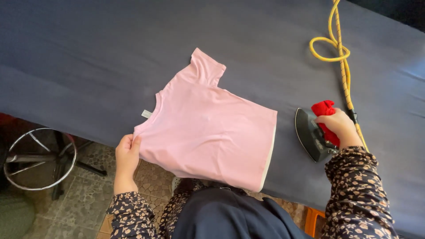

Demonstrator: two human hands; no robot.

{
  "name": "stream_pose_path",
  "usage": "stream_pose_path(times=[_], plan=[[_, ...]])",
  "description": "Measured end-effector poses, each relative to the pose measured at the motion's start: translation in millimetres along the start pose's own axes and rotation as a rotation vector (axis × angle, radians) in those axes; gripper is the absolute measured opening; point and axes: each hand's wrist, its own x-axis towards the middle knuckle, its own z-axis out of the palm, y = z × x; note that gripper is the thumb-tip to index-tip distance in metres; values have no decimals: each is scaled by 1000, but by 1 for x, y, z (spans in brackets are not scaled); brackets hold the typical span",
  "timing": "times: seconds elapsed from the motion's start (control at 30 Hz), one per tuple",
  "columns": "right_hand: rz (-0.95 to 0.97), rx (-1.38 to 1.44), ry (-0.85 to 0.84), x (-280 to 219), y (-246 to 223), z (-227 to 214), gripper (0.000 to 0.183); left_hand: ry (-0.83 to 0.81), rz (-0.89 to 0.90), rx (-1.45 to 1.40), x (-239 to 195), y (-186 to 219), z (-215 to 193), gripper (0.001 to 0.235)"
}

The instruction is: Ironing and folding various pieces of children's clothing on an ironing board using a steam iron.

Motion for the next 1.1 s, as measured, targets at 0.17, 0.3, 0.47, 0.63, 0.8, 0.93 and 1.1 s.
stream_pose_path(times=[0.17, 0.3, 0.47, 0.63, 0.8, 0.93, 1.1], plan=[[-22, 187, 11, -13, 1, 0, 27, 23, 73, 19, 5, -12, 1, 23], [-127, -70, 153, 15, 17, 10, 53, 15, 93, 45, 5, -13, 0, 23], [-804, -461, 1200, -3, 65, 52, 49, -3, 73, 78, 1, -4, 0, 24], [-420, -811, 155, -96, 70, 146, 60, 51, 51, 243, -1, 4, -1, 24], [-345, -204, 153, -117, 75, 188, 31, -94, 31, 352, -4, 9, -17, 26], [-216, 329, 112, -102, 112, 205, 21, -501, -149, 691, -29, 63, -43, 24], [-39, 433, -32, -150, 150, 206, 38, -780, -85, 907, -21, -4, -59, 26]])
